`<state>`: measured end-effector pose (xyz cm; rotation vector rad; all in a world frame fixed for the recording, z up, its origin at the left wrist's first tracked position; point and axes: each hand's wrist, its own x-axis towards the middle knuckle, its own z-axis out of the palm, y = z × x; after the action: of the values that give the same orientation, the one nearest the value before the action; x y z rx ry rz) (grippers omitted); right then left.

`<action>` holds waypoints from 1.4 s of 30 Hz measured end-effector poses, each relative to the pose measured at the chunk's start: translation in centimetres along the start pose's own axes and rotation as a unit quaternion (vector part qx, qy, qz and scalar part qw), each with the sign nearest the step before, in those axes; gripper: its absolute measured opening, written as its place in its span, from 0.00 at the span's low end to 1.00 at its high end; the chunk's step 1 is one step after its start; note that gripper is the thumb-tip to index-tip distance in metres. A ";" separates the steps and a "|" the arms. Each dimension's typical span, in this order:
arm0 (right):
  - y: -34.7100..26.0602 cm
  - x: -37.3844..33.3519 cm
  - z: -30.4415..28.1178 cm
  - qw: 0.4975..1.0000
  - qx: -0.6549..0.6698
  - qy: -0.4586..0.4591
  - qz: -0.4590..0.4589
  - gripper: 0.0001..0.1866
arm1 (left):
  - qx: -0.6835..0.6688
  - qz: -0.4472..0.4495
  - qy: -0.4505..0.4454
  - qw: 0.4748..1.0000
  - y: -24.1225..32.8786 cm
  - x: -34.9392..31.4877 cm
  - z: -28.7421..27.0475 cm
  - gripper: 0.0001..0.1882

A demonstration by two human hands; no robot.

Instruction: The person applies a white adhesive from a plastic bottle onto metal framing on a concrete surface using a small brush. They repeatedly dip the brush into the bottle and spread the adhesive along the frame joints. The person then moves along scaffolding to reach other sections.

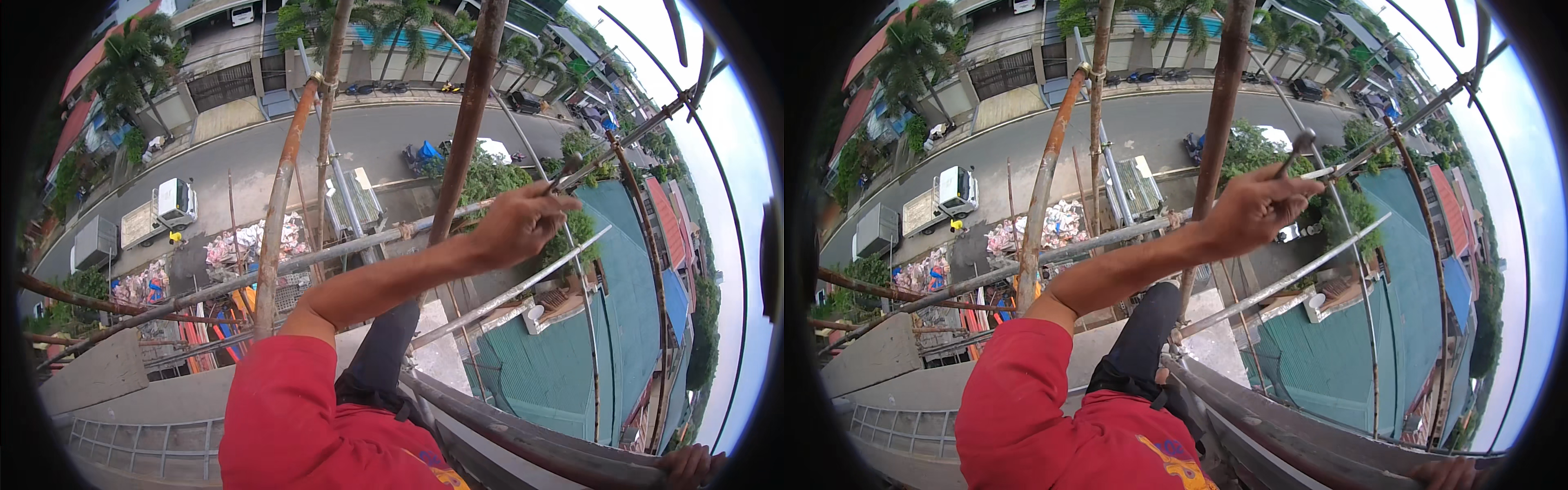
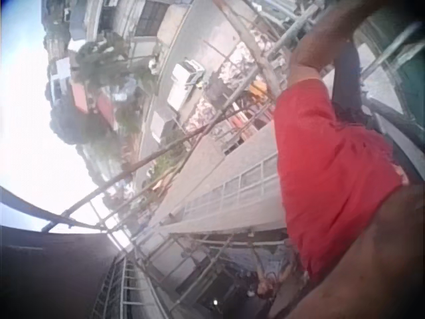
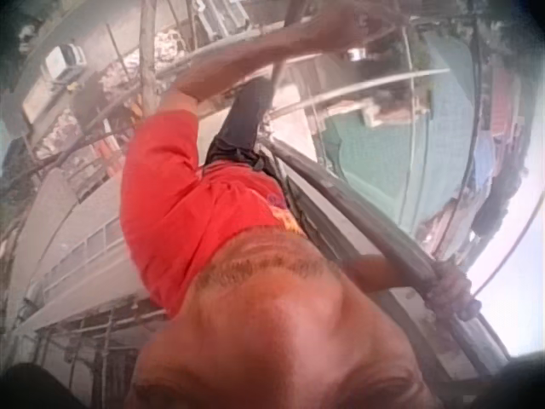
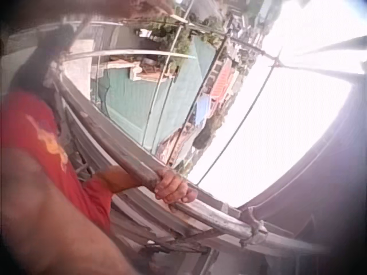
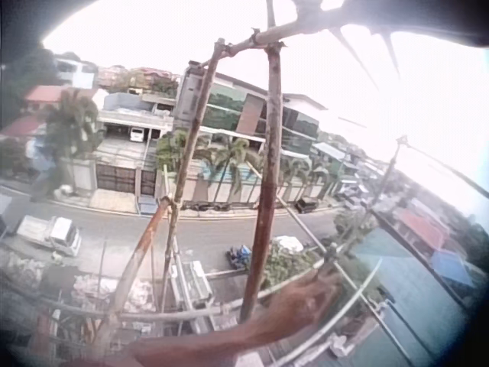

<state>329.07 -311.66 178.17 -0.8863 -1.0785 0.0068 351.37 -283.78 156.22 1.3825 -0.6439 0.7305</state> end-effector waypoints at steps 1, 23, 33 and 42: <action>-0.2 -0.2 0.5 1.000 0.000 0.015 -0.015 0.14 | 0.041 -0.102 0.127 0.986 -1.3 4.4 -3.9 0.15; 2.0 1.8 0.1 0.999 0.035 0.016 0.033 0.04 | 0.354 -0.355 0.073 0.862 -14.5 17.5 -16.3 0.26; 0.4 1.3 -0.7 0.982 0.058 0.022 0.176 0.09 | 0.337 -0.383 0.086 0.856 -13.3 16.2 -15.1 0.30; -8.4 -3.7 -6.1 0.910 0.151 -0.151 0.356 0.37 | 0.197 -0.386 0.001 0.901 -16.0 16.6 -14.9 0.31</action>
<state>328.45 -322.58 179.63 -0.9687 -0.9451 0.9235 373.97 -268.25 157.67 1.8339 0.1015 0.2130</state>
